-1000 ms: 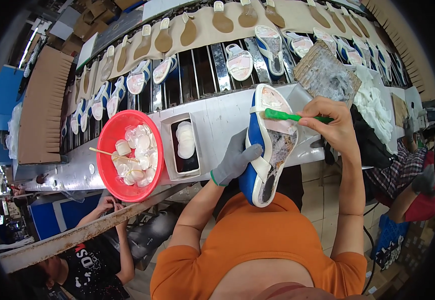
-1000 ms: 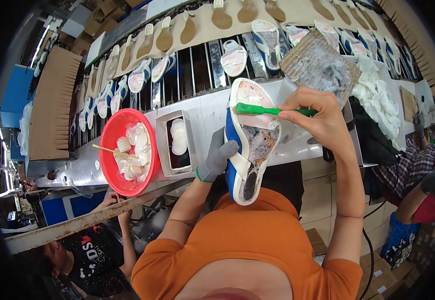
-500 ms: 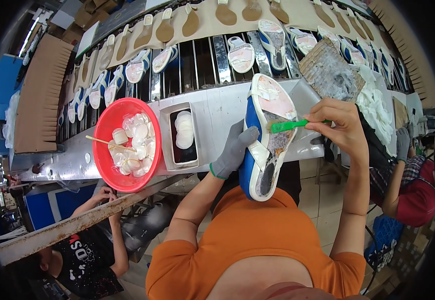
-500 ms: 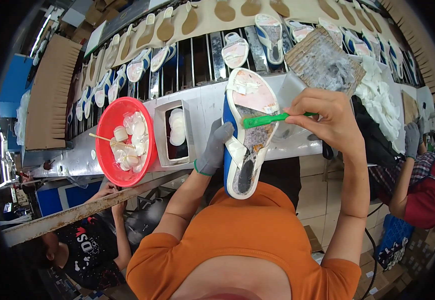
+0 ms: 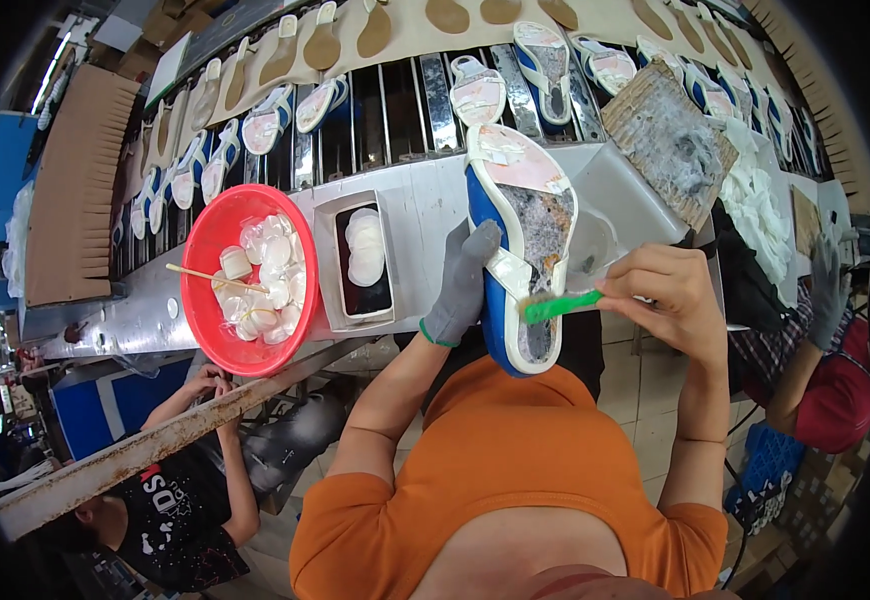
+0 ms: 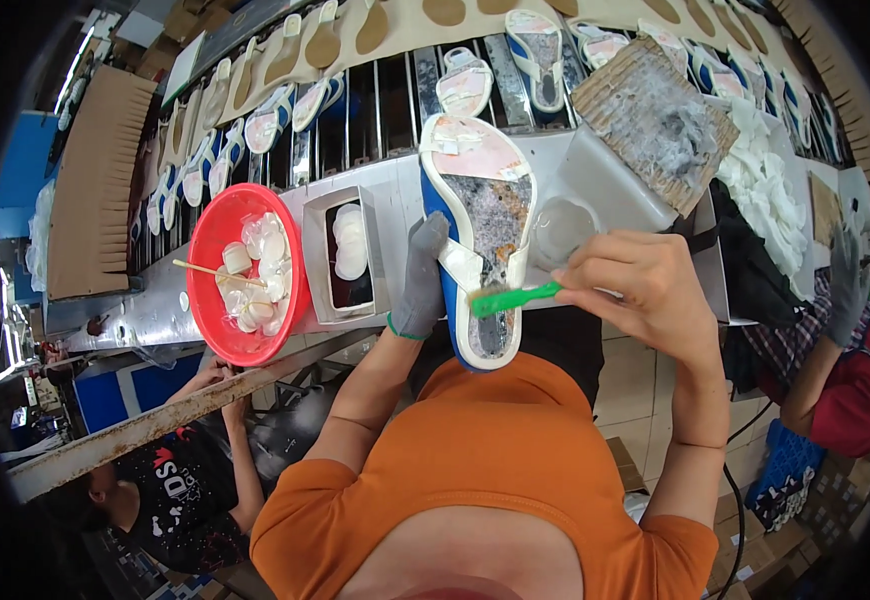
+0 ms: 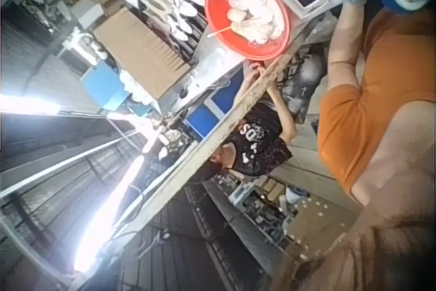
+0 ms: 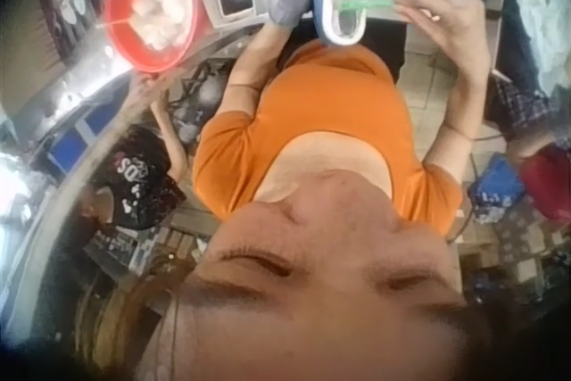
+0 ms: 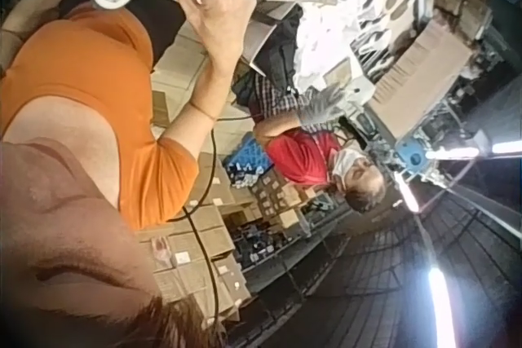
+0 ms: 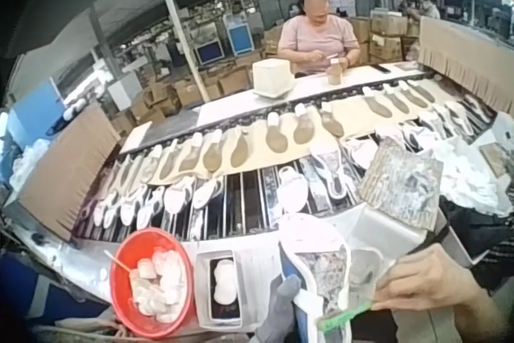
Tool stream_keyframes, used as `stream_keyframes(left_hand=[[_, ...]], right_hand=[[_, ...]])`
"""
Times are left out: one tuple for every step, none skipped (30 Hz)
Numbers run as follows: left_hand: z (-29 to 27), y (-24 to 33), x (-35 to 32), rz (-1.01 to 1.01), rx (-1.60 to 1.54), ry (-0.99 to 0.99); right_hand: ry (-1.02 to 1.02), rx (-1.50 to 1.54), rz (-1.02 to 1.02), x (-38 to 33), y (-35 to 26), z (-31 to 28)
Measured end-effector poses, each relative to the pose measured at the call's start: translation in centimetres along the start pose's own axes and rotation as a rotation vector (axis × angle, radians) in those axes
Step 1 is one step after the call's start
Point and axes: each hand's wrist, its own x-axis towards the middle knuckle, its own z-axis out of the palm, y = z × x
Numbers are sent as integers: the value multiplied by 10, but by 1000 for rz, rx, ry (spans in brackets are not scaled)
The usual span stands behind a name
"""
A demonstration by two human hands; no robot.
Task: The worker applies adhesive to the soles of shoes on a manufacturing assembly line.
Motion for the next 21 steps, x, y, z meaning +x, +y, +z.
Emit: stream_keyframes(left_hand=[[0, 0, 0, 7, -4, -8], [1, 0, 0, 11, -10, -9], [1, 0, 0, 16, -21, -8], [1, 0, 1, 10, -5, -14], [1, 1, 1, 8, 5, -18], [1, 1, 2, 7, 14, -15], [1, 2, 3, 17, -18, -14], [0, 3, 4, 9, -24, -5], [0, 5, 5, 6, -31, 4], [-1, 6, 6, 1, -36, 13], [-1, 7, 6, 2, -34, 1], [-1, 8, 7, 2, -31, -10], [0, 9, 7, 6, -30, -18], [1, 10, 8, 9, -9, -18], [2, 11, 9, 14, 7, -13], [3, 12, 10, 21, 22, -6], [4, 12, 11, 37, -6, 10], [4, 13, 12, 32, 2, -1], [2, 14, 12, 24, 11, -10], [0, 16, 12, 20, 15, -16], [0, 16, 13, 19, 29, -18]], right_hand=[[18, 78, -55, 0, 1, 2], [51, 65, 62, 1, 3, 4], [114, 83, 120, 3, 4, 5], [176, 98, 175, 3, 5, 5], [195, 179, 311, 4, 4, 5], [184, 136, 228, 5, 4, 6], [144, 102, 198, 3, -1, 4], [105, 83, 172, 1, -5, 2], [51, 86, 143, -1, -10, 0], [-3, 104, 124, -2, -14, -1], [-18, 163, 45, -2, -15, 0], [-27, 132, 155, -3, -17, 0], [10, 135, 195, -1, -16, 1], [56, 152, 220, 0, -15, 3], [97, 105, 334, 0, -14, 3], [122, 104, 291, 1, -12, 4], [131, 100, 294, 0, -13, 3], [135, 100, 298, 0, -12, 3], [66, 111, 241, -2, -13, 2], [15, 131, 183, -3, -14, 1], [-34, 166, 140, -4, -16, 0]])
